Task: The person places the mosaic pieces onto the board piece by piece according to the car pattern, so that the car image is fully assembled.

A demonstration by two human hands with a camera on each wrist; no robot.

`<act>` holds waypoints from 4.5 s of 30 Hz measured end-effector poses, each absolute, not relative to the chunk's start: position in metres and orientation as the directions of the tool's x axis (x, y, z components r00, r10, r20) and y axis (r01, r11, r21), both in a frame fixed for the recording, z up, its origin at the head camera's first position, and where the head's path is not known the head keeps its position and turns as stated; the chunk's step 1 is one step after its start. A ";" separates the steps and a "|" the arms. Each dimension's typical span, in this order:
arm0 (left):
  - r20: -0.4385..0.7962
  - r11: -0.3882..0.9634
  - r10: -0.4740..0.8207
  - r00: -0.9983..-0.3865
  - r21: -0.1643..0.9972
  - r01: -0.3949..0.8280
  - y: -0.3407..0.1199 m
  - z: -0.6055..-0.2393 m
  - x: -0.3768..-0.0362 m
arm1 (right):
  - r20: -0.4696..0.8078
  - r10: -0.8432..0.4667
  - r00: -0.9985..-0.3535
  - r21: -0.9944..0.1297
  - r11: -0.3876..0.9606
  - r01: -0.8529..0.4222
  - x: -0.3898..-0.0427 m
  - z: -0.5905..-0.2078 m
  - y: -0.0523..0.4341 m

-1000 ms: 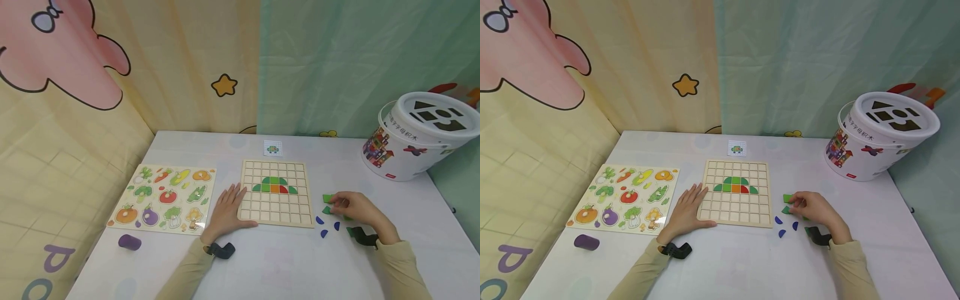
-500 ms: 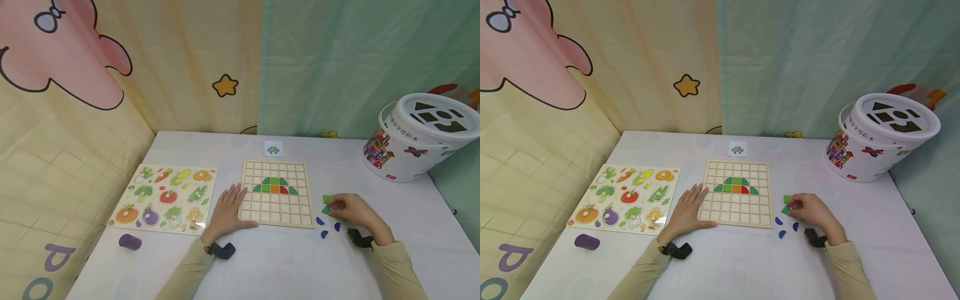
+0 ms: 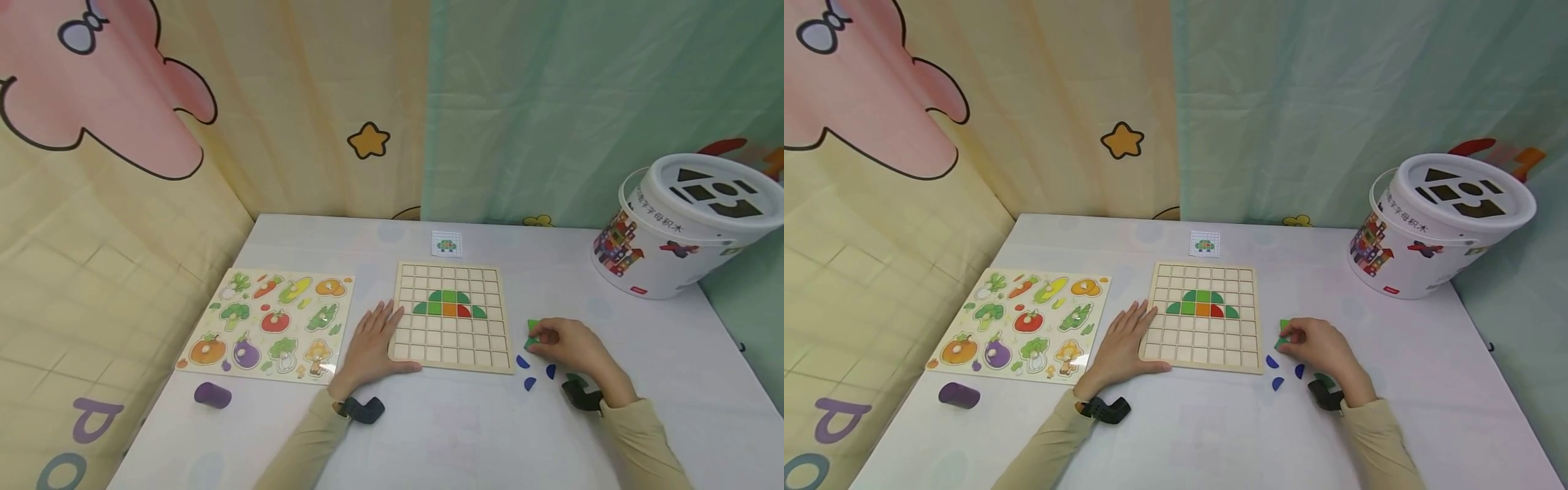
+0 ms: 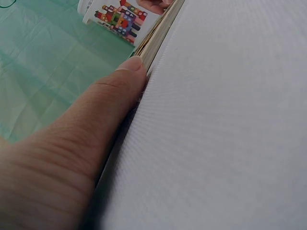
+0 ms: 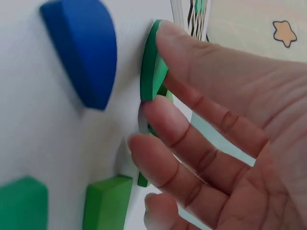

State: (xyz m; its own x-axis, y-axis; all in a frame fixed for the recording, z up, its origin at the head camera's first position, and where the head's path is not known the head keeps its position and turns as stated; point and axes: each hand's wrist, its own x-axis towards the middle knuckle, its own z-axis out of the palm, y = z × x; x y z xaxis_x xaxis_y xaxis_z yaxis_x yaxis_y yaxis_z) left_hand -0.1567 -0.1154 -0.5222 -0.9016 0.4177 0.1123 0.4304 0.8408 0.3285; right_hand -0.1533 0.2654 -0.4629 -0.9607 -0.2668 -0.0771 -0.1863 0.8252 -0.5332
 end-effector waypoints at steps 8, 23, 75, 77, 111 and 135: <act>0.119 0.839 0.417 -0.901 0.330 0.432 -0.116 -0.522 -0.156 | -0.062 -0.252 -0.966 -0.537 0.824 -0.180 -0.153 -0.462 0.261; 0.116 0.839 0.414 -0.903 0.336 0.428 -0.115 -0.520 -0.155 | -0.005 -0.221 -0.975 -0.555 0.812 -0.181 -0.147 -0.457 0.250; 0.154 0.830 0.430 -0.890 0.320 0.456 -0.116 -0.519 -0.155 | 0.049 -0.321 -0.946 -0.644 0.714 -0.275 -0.201 -0.467 0.085; 0.151 0.831 0.432 -0.889 0.316 0.457 -0.116 -0.518 -0.155 | 0.042 -0.317 -0.947 -0.639 0.720 -0.270 -0.201 -0.469 0.085; 0.122 0.838 0.432 -0.893 0.311 0.448 -0.115 -0.518 -0.156 | 0.029 -0.319 -0.947 -0.543 0.791 -0.283 -0.202 -0.465 0.086; 0.160 0.828 0.431 -0.888 0.321 0.460 -0.116 -0.520 -0.156 | 0.025 -0.294 -0.956 -0.589 0.768 -0.252 -0.194 -0.449 0.132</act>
State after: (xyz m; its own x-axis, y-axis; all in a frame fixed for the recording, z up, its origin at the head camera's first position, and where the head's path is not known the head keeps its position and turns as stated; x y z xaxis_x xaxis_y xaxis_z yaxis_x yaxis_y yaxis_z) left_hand -0.1556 -0.1157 -0.5201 -0.8881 0.4308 0.1603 0.4596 0.8281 0.3210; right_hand -0.1936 0.1323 -0.4488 -0.9556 -0.2937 0.0254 -0.2518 0.7682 -0.5886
